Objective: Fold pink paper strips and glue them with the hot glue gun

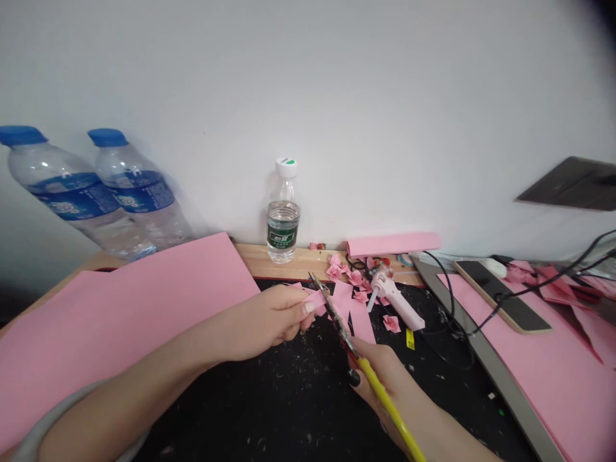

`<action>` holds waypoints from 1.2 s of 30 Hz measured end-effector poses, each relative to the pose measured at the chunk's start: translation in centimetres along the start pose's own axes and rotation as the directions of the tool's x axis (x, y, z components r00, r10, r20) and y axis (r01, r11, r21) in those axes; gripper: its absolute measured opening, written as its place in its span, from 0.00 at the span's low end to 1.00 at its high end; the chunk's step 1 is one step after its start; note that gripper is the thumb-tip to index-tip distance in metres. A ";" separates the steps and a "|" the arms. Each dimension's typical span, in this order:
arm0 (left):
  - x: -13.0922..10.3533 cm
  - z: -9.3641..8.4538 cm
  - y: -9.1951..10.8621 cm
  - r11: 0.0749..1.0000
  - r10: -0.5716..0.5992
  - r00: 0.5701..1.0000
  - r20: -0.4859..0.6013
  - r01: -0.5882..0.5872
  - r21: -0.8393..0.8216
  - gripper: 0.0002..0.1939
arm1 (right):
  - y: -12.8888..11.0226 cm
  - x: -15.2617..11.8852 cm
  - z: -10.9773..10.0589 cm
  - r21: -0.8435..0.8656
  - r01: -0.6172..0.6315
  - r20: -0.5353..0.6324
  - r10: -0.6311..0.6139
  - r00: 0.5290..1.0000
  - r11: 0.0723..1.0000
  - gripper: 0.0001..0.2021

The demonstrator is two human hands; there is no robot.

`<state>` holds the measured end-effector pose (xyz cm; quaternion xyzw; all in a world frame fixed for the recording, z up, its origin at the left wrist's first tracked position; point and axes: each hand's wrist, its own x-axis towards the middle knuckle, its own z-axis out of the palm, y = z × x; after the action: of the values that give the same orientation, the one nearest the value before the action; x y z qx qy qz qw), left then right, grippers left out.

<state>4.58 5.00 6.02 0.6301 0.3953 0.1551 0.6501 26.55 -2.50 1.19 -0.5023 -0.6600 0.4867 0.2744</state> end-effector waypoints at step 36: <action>0.6 -0.1 0.4 0.993 -0.102 0.994 0.035 0.104 -0.060 0.16 | 0.3 0.5 0.1 -0.077 -0.002 -0.018 0.001 1.000 0.997 0.22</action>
<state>4.97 5.57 6.24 0.5910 0.4121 0.1233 0.6825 26.44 -2.06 0.83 -0.5174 -0.6755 0.4563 0.2605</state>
